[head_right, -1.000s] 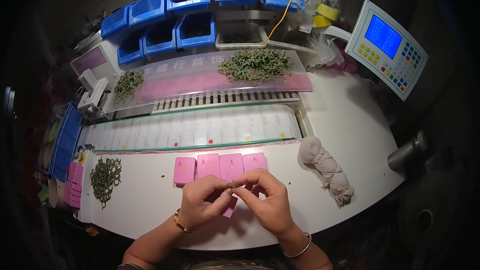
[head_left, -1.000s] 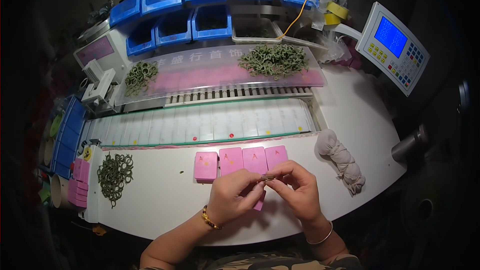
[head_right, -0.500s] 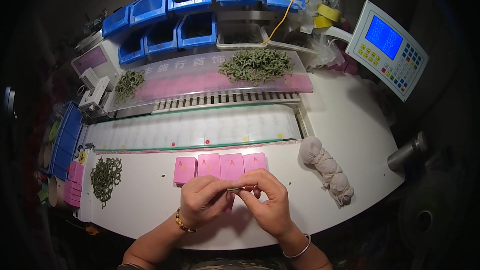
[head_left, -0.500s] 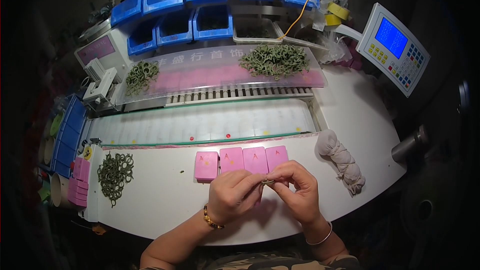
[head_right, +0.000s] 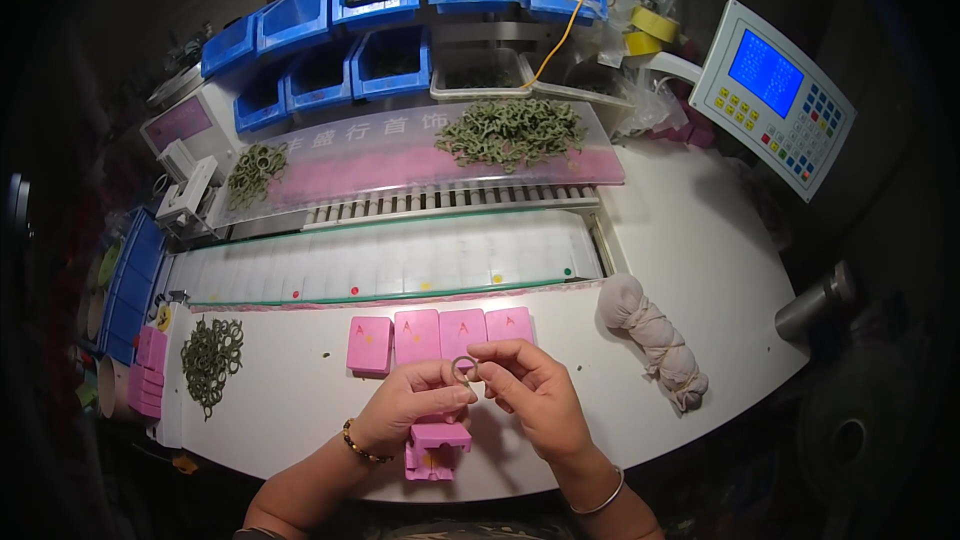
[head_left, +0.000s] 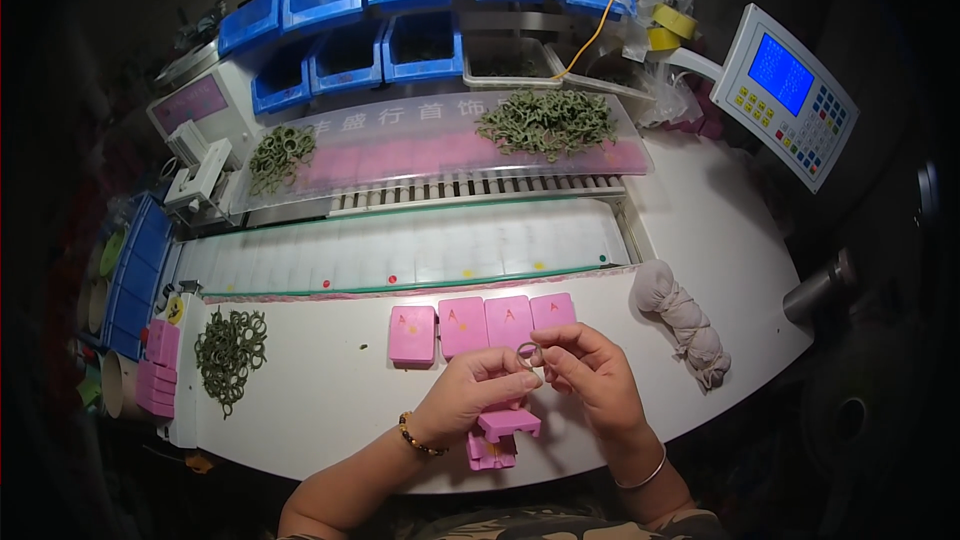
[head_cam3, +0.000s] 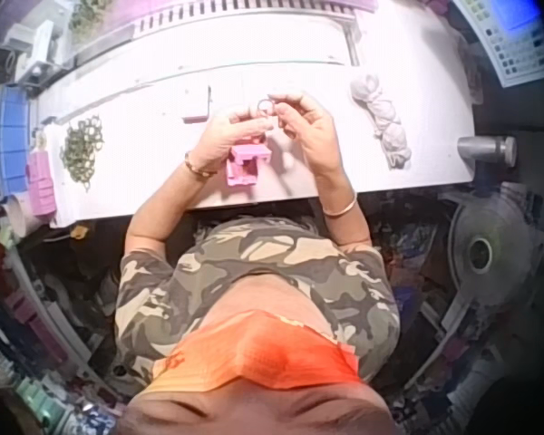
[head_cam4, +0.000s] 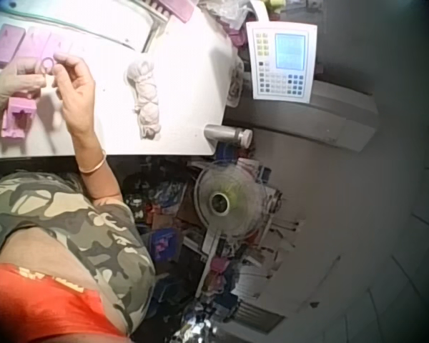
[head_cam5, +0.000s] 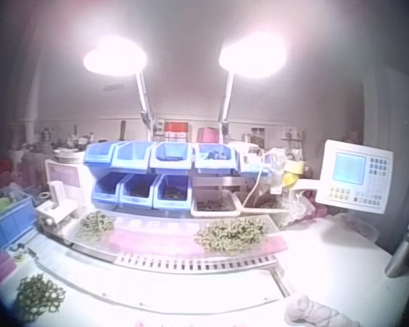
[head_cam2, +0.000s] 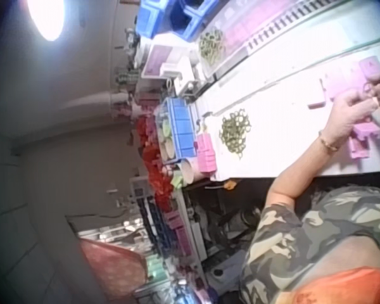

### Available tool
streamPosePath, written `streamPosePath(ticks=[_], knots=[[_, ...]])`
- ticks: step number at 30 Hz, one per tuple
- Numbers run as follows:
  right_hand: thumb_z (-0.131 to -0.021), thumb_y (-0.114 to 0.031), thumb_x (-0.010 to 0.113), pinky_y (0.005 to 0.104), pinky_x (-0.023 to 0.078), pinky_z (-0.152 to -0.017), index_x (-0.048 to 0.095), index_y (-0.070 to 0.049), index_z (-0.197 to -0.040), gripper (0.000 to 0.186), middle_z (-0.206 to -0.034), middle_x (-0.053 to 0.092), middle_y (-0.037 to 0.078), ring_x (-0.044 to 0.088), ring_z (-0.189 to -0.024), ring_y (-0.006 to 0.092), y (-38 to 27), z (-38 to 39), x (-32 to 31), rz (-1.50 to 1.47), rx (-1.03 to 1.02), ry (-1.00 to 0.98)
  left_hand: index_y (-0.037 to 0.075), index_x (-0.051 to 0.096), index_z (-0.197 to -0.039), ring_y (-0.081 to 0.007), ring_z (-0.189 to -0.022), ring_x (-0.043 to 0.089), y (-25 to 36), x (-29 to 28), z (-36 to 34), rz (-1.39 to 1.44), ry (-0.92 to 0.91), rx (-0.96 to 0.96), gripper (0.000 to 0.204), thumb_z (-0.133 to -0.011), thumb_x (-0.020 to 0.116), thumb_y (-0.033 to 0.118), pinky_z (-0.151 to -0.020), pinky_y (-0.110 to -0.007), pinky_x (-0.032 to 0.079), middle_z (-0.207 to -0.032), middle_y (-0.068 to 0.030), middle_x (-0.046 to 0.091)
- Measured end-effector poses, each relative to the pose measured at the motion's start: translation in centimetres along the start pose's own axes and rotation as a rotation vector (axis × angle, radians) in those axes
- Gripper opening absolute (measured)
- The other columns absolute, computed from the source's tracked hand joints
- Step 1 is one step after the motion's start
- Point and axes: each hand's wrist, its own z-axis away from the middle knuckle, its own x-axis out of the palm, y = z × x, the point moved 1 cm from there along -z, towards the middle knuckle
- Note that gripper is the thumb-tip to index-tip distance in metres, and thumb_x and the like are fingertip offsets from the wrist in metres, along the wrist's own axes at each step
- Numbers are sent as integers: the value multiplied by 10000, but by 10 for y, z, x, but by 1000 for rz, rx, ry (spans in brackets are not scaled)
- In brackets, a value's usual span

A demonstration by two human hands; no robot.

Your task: The person cleans small metal rings by hand, places a ring into a pink silicone mold, and uses a round tool to press wax into the mold.

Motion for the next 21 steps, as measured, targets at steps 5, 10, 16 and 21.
streamPosePath(ticks=[5,10,16,21], knots=[[-994,-94,617,182,408,-655,642,-18,-1233,253,-1000,686,7,529,-789,38,2,0,0,-48,11,-26,38,640,-934,-136,-764,660,-1,-2,0,7,-6,-5,110,-958,675,139,-727,-264,517,-810,-39,641],[-967,-48,645,186,469,-729,641,-9,-1226,262,-1027,696,31,612,-916,66,-2,1,3,-42,14,-32,35,640,-937,-91,-780,639,-6,-2,-1,5,-22,18,98,-944,695,116,-743,-244,507,-841,-27,659],[-937,0,669,237,540,-788,643,15,-1161,226,-1036,697,68,652,-930,105,3,2,1,38,-56,-22,10,649,-949,-39,-762,615,-12,2,2,-339,126,164,64,-927,695,48,-699,-191,499,-862,-15,687],[-883,30,689,222,507,-688,692,-23,-1014,141,-970,694,50,659,-860,106,3,4,2,324,-258,71,-18,666,-1113,-73,-770,652,-8,6,3,-801,238,517,232,-913,710,91,-696,-229,543,-823,-35,690]])
